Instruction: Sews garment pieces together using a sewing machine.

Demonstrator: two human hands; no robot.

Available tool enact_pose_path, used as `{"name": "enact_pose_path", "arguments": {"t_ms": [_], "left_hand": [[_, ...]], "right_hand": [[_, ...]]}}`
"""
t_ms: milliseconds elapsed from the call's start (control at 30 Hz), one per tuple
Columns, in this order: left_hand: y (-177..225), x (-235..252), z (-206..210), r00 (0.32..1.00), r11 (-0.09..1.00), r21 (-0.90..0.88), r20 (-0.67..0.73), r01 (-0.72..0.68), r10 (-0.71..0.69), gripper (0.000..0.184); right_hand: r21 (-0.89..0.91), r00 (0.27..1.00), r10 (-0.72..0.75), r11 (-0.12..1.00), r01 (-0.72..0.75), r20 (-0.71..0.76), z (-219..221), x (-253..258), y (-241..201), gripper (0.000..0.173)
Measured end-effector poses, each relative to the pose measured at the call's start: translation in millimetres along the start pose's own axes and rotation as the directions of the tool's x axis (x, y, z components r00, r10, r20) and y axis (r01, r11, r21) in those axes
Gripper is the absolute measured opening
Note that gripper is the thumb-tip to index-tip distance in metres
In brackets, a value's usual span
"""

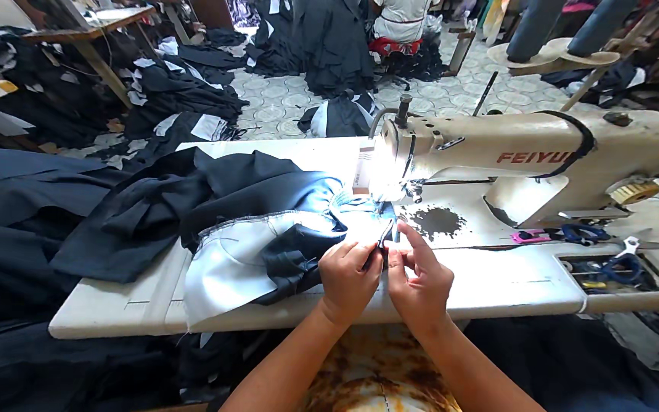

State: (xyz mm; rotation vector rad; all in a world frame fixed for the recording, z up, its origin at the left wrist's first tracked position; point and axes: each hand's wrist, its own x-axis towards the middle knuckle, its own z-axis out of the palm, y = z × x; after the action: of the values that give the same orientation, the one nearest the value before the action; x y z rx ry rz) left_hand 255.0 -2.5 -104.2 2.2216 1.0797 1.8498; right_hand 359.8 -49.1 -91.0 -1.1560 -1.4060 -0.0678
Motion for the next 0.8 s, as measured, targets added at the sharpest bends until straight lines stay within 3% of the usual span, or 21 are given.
{"name": "enact_pose_path", "arguments": {"t_ms": [433,667,733,800], "left_hand": [[-6.6,2.2,-5.3,0.996,0.991,-0.109,0.053,-0.071,0.077,0.021],[-10.7,22.6,-2.4,0.976,0.965,-0.147,-0.016,-0.216,0.216,0.01],[-10.2,36.7,-7.4,0.95,0.925,-0.223,-0.019,-0.308,0.312,0.011],[-9.8,53.6,-13.1,0.917,0.879,-0.277,-0.021,-0.389,0.399,0.012]], "right_hand": [[0.001,0.999,-0.017,1.0,0.017,0.048,-7.0,-0.4,-8.9,0.04],[-0.057,0.995,-0.097,0.994,0.098,0.033,-11.5,15.8,-4.9,0.043],[-0.105,0.98,-0.19,0.975,0.195,0.059,-20.5,34.6,-4.4,0.035],[-0.089,0.953,-0.284,0.952,0.293,0.103,-31.0,57.3,-4.7,0.016]]}}
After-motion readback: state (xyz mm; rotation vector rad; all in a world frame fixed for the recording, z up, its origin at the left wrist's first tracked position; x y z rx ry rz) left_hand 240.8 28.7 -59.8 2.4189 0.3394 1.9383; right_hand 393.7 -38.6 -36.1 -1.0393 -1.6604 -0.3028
